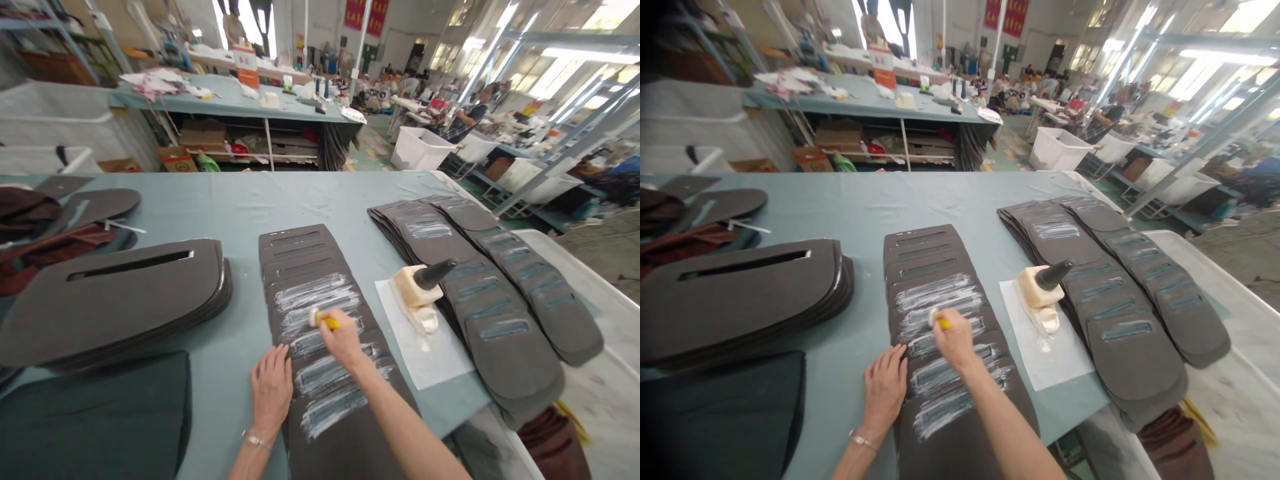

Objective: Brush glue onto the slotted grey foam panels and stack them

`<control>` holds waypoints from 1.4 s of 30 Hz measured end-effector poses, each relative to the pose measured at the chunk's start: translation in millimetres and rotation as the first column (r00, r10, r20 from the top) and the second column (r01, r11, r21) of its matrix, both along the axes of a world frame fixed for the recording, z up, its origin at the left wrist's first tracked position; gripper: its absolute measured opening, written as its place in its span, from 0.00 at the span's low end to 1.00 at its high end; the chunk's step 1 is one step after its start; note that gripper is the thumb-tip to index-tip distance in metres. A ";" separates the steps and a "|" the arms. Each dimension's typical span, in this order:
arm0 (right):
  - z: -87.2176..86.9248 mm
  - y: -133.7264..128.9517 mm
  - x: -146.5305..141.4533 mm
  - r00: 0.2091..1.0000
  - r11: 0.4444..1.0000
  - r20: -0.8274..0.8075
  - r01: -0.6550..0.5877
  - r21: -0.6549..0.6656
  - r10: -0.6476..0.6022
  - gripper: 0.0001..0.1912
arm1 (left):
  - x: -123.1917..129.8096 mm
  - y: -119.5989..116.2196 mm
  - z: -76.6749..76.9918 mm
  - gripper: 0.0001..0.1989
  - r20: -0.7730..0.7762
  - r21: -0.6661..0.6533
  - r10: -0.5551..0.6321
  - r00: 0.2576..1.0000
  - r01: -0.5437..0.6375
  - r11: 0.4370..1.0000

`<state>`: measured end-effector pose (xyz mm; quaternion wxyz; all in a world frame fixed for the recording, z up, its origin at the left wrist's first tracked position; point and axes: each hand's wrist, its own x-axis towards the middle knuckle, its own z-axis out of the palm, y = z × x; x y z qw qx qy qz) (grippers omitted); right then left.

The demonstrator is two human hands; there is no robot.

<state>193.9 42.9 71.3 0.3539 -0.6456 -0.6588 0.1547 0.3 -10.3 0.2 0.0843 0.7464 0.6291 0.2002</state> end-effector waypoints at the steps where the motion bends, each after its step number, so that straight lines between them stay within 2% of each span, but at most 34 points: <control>1: -3.6 -2.6 -8.1 0.997 0.997 -0.034 -0.077 -0.026 0.076 0.09 | -0.1 0.1 -0.8 0.16 -0.001 0.003 -0.003 1.000 0.003 1.000; 2: -7.7 -4.1 -8.4 0.993 0.993 -0.062 -0.106 -0.052 0.103 0.08 | -0.1 0.3 -1.8 0.16 -0.001 0.007 -0.005 1.000 0.005 1.000; 3: -11.5 -4.3 -0.6 0.994 0.994 -0.080 -0.080 -0.076 0.074 0.08 | -0.1 0.4 -2.8 0.16 0.000 0.010 -0.004 1.000 0.004 1.000; 6: -18.3 1.4 55.1 0.978 0.977 -0.062 0.191 -0.098 -0.197 0.10 | 0.8 0.1 -5.8 0.17 0.016 0.011 0.007 1.000 -0.007 1.000; 8: -17.9 7.4 92.6 0.951 0.947 0.005 0.309 -0.084 -0.310 0.11 | 2.1 -0.3 -6.5 0.16 0.033 0.005 0.020 0.999 -0.020 1.000; 10: -15.4 12.4 112.4 0.943 0.943 0.095 0.326 -0.066 -0.319 0.11 | 2.6 0.2 -5.2 0.16 0.056 -0.008 0.032 0.998 -0.031 0.999; 12: -12.1 14.0 114.2 0.943 0.952 0.167 0.300 -0.053 -0.288 0.11 | 0.4 2.0 -2.0 0.16 0.098 -0.038 0.043 0.994 -0.039 0.999; 15: -5.5 7.1 98.5 0.940 0.948 0.167 0.312 -0.064 -0.299 0.11 | -8.7 3.8 4.1 0.16 0.224 -0.104 0.070 0.972 -0.048 0.993; 18: 1.7 -10.1 67.3 0.949 0.947 0.051 0.314 -0.066 -0.311 0.11 | -17.1 -4.8 8.5 0.15 0.300 -0.100 0.110 0.948 -0.084 0.991; 20: 3.9 -24.6 36.5 0.976 0.976 -0.053 0.206 -0.067 -0.210 0.11 | -16.7 -18.0 9.9 0.14 0.265 -0.080 0.092 0.960 -0.073 0.994; 22: 2.3 -36.9 3.4 0.989 0.997 -0.149 0.014 -0.077 -0.026 0.10 | -11.7 -32.9 10.0 0.14 0.201 -0.077 0.037 0.979 -0.022 0.997; 24: -2.0 -43.1 -22.5 0.970 0.986 -0.206 -0.148 -0.080 0.129 0.09 | -5.3 -44.7 9.5 0.15 0.142 -0.076 0.000 0.990 0.011 0.997; 25: -4.1 -43.8 -30.9 0.964 0.980 -0.213 -0.179 -0.085 0.158 0.09 | -2.6 -48.5 9.3 0.15 0.118 -0.073 -0.006 0.993 0.015 0.997; 26: -5.7 -43.3 -36.5 0.968 0.981 -0.199 -0.173 -0.094 0.151 0.09 | -0.5 -50.9 9.2 0.16 0.098 -0.070 -0.005 0.995 0.012 0.997; 30: -4.0 -42.1 -49.5 1.000 0.996 -0.016 -0.002 -0.093 0.001 0.09 | 1.9 -50.9 8.9 0.15 0.057 -0.048 0.009 0.998 -0.006 0.999; 31: -3.0 -43.8 -53.5 1.000 0.997 0.008 -0.016 -0.077 0.017 0.09 | 1.7 -50.2 8.7 0.15 0.052 -0.038 0.009 0.999 -0.007 0.999; 33: -3.0 -48.6 -58.4 0.993 0.991 0.005 -0.120 -0.057 0.121 0.09 | 1.1 -49.5 7.9 0.15 0.045 -0.014 0.007 0.999 -0.006 1.000; 35: -6.5 -50.9 -48.7 0.982 0.980 -0.027 -0.190 -0.061 0.189 0.08 | 0.6 -49.4 6.5 0.14 0.041 0.012 0.000 0.999 0.000 1.000; 36: -8.6 -50.4 -35.8 0.985 0.983 -0.038 -0.171 -0.073 0.168 0.08 | 0.5 -49.4 5.7 0.14 0.041 0.023 -0.004 0.999 0.003 1.000; 39: -10.8 -45.0 26.1 0.998 0.992 -0.024 0.057 -0.114 -0.060 0.09 | 0.3 -49.1 3.1 0.15 0.048 0.044 -0.008 0.999 0.006 0.999; 42: -6.3 -42.1 80.1 0.962 0.961 0.089 0.265 -0.082 -0.258 0.10 | 0.6 -49.1 0.9 0.15 0.061 0.045 0.000 0.998 -0.003 0.999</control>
